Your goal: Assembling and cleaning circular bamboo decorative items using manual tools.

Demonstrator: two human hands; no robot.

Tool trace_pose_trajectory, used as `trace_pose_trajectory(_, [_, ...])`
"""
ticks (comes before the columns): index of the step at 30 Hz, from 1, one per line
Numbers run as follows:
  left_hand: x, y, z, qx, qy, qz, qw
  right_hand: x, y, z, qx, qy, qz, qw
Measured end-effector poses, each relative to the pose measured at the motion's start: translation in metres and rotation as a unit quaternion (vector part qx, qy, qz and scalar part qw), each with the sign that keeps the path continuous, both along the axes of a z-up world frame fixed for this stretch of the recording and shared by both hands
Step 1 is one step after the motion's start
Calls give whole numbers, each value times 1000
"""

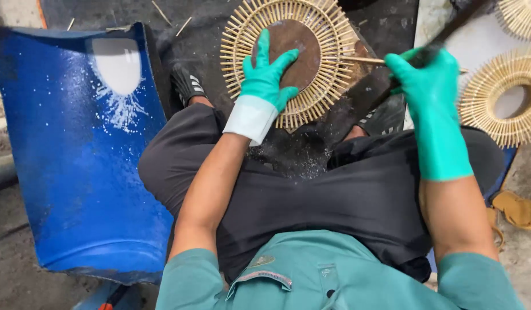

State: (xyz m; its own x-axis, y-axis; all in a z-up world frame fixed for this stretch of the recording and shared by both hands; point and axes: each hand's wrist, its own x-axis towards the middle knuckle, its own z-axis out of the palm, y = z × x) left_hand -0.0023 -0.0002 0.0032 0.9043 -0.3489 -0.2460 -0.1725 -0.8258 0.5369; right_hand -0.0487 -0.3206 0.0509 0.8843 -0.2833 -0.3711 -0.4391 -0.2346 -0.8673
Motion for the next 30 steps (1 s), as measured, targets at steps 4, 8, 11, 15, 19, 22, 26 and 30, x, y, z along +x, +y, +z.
trace_pose_trajectory(4, [3,2,6,12,7,-18,1000,12,11,-41,-44,71,-5,997])
trace_pose_trajectory(8, [5,5,2,18,3,-29,999,20,16,-67,-28,62,11,998])
trace_pose_trajectory(11, [7,3,6,9,43,-15,999,13,17,-55,-17,63,18,998])
trace_pose_trajectory(15, [4,4,0,-3,31,-3,1000,9,12,5,-36,85,43,995])
trace_pose_trajectory(19, [-6,-4,7,6,-4,9,1000,-10,27,54,96,-75,54,991])
trace_pose_trajectory(22, [-2,-6,6,10,-3,9,1000,-12,31,50,156,-194,69,966])
trace_pose_trajectory(26, [-2,-4,13,17,26,4,1000,-12,42,53,174,-221,85,956])
trace_pose_trajectory(30, [-5,-2,-2,-15,-27,6,1000,-29,37,33,158,-247,79,953])
